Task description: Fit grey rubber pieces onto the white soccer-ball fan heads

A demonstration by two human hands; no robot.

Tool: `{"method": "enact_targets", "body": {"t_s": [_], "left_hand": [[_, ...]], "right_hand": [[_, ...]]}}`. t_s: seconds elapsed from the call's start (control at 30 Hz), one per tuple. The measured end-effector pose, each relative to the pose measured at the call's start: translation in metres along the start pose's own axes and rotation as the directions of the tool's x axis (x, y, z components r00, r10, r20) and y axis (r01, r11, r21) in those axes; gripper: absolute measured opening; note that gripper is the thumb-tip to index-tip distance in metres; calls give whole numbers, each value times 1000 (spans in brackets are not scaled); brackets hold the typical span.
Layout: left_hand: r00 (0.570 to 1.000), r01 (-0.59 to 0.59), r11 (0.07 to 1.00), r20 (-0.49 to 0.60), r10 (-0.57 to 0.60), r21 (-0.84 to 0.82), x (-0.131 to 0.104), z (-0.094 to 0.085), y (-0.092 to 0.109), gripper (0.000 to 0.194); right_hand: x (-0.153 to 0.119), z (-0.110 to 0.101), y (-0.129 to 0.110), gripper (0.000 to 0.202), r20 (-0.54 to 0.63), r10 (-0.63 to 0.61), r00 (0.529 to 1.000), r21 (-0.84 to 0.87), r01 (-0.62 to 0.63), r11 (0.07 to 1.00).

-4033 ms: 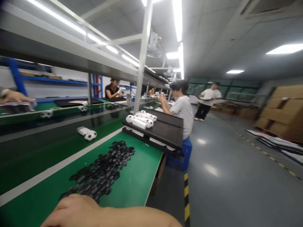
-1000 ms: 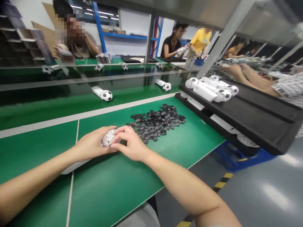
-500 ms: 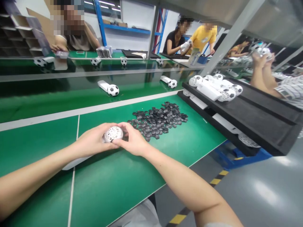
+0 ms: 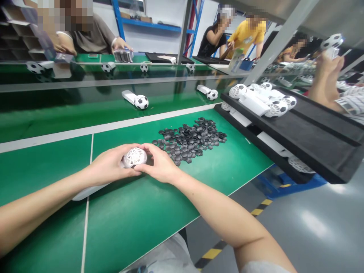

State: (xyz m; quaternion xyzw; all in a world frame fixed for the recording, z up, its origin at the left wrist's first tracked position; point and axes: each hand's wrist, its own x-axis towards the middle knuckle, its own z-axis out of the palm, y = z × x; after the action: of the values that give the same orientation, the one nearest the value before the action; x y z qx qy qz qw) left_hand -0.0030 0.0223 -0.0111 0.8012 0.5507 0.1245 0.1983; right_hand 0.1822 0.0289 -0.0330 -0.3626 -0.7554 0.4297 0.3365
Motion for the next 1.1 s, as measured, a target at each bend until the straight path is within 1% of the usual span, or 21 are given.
{"method": "enact_targets", "body": {"t_s": [0.13, 0.3, 0.4, 0.47, 0.53, 0.57, 0.6, 0.67, 0.77, 0.87, 0.93, 1.0, 1.1], "left_hand": [[1000, 1, 1000, 14, 0, -16, -1, -2, 3, 71], [999, -41, 999, 21, 41, 0, -2, -5, 5, 68], [999, -39, 999, 23, 39, 4, -3, -6, 5, 67], [999, -12, 1000, 36, 12, 4, -3, -6, 6, 68], [998, 41, 999, 58, -41, 5, -3, -6, 7, 71], [996, 64, 998, 65, -64, 6, -3, -6, 8, 72], [994, 78, 997, 71, -78, 5, -2, -7, 8, 72], [995, 64, 998, 79, -63, 0, -2, -8, 7, 71], [992, -35, 999, 118, 33, 15, 0, -12, 2, 67], [981, -131, 988, 157, 116, 84, 0, -15, -3, 63], [979, -165, 971, 148, 140, 172, -1, -16, -5, 65], [980, -179, 949, 131, 149, 260, -2, -16, -4, 67], [978, -195, 932, 129, 162, 305, -2, -17, -2, 66]], "right_hand": [[-1, -1, -1, 48, -2, -28, 1000, -73, 28, 997], [-1, 0, -3, 43, 2, -42, 999, -105, 42, 994], [1, -5, -5, 41, 23, -55, 998, -100, 57, 993], [4, -13, -4, 26, -25, -49, 998, -123, 45, 991], [6, -23, -3, 10, -126, -23, 992, -212, -4, 977], [6, -28, -1, 7, -163, -6, 987, -271, -39, 962], [6, -33, 0, 7, -170, 13, 985, -323, -68, 944], [5, -38, 3, 4, -109, 49, 993, -399, -89, 913], [3, -36, 7, 10, -11, 56, 998, -510, -54, 858], [2, -30, 7, 13, 16, 69, 997, -592, -46, 805], [2, -28, 5, 8, 25, 84, 996, -599, -52, 799], [1, -27, 3, 4, 16, 91, 996, -563, -67, 824], [0, -28, 1, 7, -43, 61, 997, -397, -73, 915]]}}
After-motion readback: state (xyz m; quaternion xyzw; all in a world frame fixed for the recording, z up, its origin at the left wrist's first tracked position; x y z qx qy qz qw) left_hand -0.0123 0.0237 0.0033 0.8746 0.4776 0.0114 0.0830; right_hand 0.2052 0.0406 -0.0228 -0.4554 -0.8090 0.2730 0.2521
